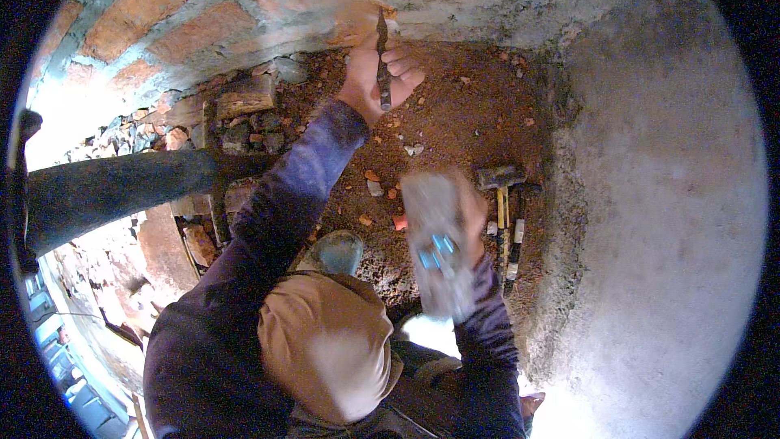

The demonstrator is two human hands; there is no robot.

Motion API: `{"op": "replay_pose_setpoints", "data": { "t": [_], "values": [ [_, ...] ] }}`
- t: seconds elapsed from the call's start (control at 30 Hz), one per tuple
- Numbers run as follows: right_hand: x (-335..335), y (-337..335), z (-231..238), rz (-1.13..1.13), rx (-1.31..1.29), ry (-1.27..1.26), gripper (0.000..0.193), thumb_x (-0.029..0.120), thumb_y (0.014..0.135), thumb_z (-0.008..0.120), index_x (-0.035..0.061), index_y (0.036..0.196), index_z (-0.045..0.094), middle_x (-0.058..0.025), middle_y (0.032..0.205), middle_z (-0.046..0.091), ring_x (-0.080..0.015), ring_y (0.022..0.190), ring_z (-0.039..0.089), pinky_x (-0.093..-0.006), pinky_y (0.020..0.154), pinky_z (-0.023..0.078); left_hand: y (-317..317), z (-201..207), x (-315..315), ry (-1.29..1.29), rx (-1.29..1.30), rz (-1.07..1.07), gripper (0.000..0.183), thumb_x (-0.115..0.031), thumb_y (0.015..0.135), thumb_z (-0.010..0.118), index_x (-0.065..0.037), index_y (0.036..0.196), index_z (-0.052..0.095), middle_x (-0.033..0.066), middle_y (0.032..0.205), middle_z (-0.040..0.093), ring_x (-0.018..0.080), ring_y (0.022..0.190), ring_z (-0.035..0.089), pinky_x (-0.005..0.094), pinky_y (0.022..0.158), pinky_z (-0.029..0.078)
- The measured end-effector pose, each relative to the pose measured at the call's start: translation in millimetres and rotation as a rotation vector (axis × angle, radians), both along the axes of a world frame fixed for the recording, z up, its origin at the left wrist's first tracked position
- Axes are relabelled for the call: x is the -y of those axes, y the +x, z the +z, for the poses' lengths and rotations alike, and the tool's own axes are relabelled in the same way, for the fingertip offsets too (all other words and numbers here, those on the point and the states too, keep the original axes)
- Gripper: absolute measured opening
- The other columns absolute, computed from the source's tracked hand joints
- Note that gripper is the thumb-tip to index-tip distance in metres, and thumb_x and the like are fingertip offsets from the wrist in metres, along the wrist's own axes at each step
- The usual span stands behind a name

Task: The person uses a hammer and chisel to chip away at a brick wall, removing mortar and breaking bricks. Debris falls to the floor as the person works on a small section of the wall.

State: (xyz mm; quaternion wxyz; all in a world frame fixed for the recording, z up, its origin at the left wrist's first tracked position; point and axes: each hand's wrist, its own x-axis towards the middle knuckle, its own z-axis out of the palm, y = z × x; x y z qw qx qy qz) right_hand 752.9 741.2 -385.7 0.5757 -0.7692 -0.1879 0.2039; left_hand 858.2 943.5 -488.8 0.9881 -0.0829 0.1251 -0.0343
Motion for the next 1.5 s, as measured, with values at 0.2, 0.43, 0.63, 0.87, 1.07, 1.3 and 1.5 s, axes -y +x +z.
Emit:
{"op": "replay_pose_setpoints", "data": {
  "t": [0.2,0.43,0.63,0.87,1.07,1.3,1.5],
  "values": [
    [3,-2,-43,0.064,-0.152,-0.244,0.025,0.01,0.075,0.064,-0.0004,0.098,0.064,-0.0116,0.082,0.065,-0.0146,0.074,0.061,-0.0301,0.066,0.05,1,-3,-4,0.097,-0.08,0.04,0.044,-0.051,0.095,0.031,-0.015,0.07,0.038,-0.0031,0.053,0.034,0.0158,0.045,0.034,0.0328,0.045,0.03],
    [21,9,-30,0.124,0.457,-0.156,0.025,0.013,0.074,0.069,0.0032,0.096,0.063,-0.0112,0.087,0.065,-0.0223,0.077,0.064,-0.0341,0.07,0.051,3,-3,-6,0.096,-0.025,-0.004,0.045,-0.05,0.096,0.03,-0.015,0.068,0.037,-0.0031,0.052,0.033,0.0159,0.044,0.034,0.0329,0.045,0.031],
    [0,11,-27,0.023,0.032,-0.282,0.026,0.012,0.082,0.065,0.0014,0.105,0.061,-0.0025,0.09,0.06,-0.0166,0.083,0.056,-0.0286,0.078,0.045,-3,7,-2,0.534,-0.344,-0.002,0.043,-0.049,0.096,0.03,-0.016,0.07,0.038,-0.0032,0.052,0.035,0.0168,0.044,0.035,0.0326,0.044,0.03],
    [29,9,-16,0.126,0.549,0.411,0.013,0.007,0.083,0.062,0.0024,0.094,0.058,-0.0079,0.08,0.059,-0.0227,0.072,0.057,-0.0325,0.069,0.047,3,2,-6,0.076,-0.018,0.03,0.044,-0.05,0.096,0.029,-0.015,0.071,0.038,-0.0032,0.053,0.033,0.0162,0.044,0.032,0.0336,0.043,0.029],
    [-1,17,-55,0.029,0.022,-0.352,0.017,0.009,0.082,0.063,0.0006,0.096,0.059,-0.0018,0.08,0.057,-0.0186,0.074,0.054,-0.031,0.071,0.046,6,-3,-13,0.277,-0.149,0.005,0.041,-0.047,0.096,0.033,-0.015,0.071,0.038,-0.0038,0.052,0.032,0.015,0.043,0.032,0.0327,0.043,0.029],
    [32,10,15,0.093,0.394,0.088,0.013,0.011,0.079,0.065,0.0038,0.086,0.057,-0.0055,0.076,0.056,-0.0204,0.069,0.054,-0.0321,0.065,0.045,15,-2,-4,0.038,-0.084,0.027,0.049,-0.053,0.095,0.025,-0.015,0.066,0.037,-0.0022,0.052,0.033,0.0177,0.044,0.032,0.0345,0.044,0.027],
    [-5,24,-43,0.015,0.3,-0.24,0.011,0.011,0.08,0.066,0.0046,0.089,0.064,-0.0073,0.08,0.065,-0.0297,0.076,0.061,-0.0408,0.071,0.049,12,8,0,0.096,-0.15,0.053,0.048,-0.051,0.095,0.027,-0.015,0.066,0.037,-0.0017,0.051,0.031,0.0175,0.044,0.032,0.0339,0.044,0.027]
  ]
}}
